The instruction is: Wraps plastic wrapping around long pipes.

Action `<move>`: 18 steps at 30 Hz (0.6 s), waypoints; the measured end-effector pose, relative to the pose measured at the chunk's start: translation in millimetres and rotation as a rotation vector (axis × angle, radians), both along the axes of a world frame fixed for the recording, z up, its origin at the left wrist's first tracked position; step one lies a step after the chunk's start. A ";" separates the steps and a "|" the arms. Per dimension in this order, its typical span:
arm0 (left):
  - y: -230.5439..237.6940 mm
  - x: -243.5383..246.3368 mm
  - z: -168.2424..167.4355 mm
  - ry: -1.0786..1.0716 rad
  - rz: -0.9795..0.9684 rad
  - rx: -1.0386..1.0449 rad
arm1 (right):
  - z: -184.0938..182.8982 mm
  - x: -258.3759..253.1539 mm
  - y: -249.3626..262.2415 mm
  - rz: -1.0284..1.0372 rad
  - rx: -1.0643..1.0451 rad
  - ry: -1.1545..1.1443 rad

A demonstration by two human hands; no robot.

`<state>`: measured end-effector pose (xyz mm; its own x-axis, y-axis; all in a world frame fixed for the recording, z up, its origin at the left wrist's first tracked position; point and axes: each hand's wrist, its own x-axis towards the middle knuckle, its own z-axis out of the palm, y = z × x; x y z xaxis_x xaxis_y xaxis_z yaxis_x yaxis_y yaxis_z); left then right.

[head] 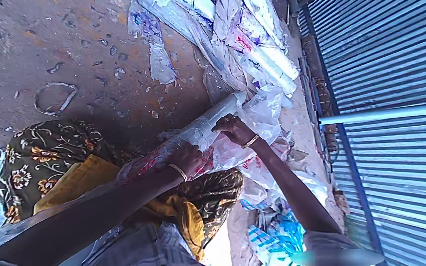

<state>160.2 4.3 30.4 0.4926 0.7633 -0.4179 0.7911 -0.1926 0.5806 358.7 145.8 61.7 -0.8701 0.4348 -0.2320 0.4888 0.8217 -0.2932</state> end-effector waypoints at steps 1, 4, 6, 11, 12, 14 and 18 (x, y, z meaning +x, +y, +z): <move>0.4 -1.4 -0.9 -0.009 -0.007 0.017 | -1.4 -8.4 8.8 0.046 -0.028 -0.040; 1.3 -2.5 0.2 -0.020 -0.043 0.008 | 3.7 -33.5 26.3 0.139 -0.089 -0.213; 1.7 -1.5 -0.9 -0.037 -0.050 0.019 | 9.9 -51.7 33.0 0.158 -0.144 -0.353; 1.0 -2.6 -6.5 -0.085 -0.042 0.077 | 6.5 -53.0 62.5 0.123 -0.121 -0.510; 1.1 -3.3 -7.8 -0.093 -0.046 0.103 | 7.9 -45.0 74.2 0.104 -0.064 -0.520; 2.7 -5.0 -6.8 -0.092 -0.076 0.092 | 12.5 -25.7 94.6 0.048 0.046 -0.579; 10.6 -6.3 -2.7 -0.082 -0.162 0.004 | 16.4 4.3 84.7 0.003 0.123 -0.282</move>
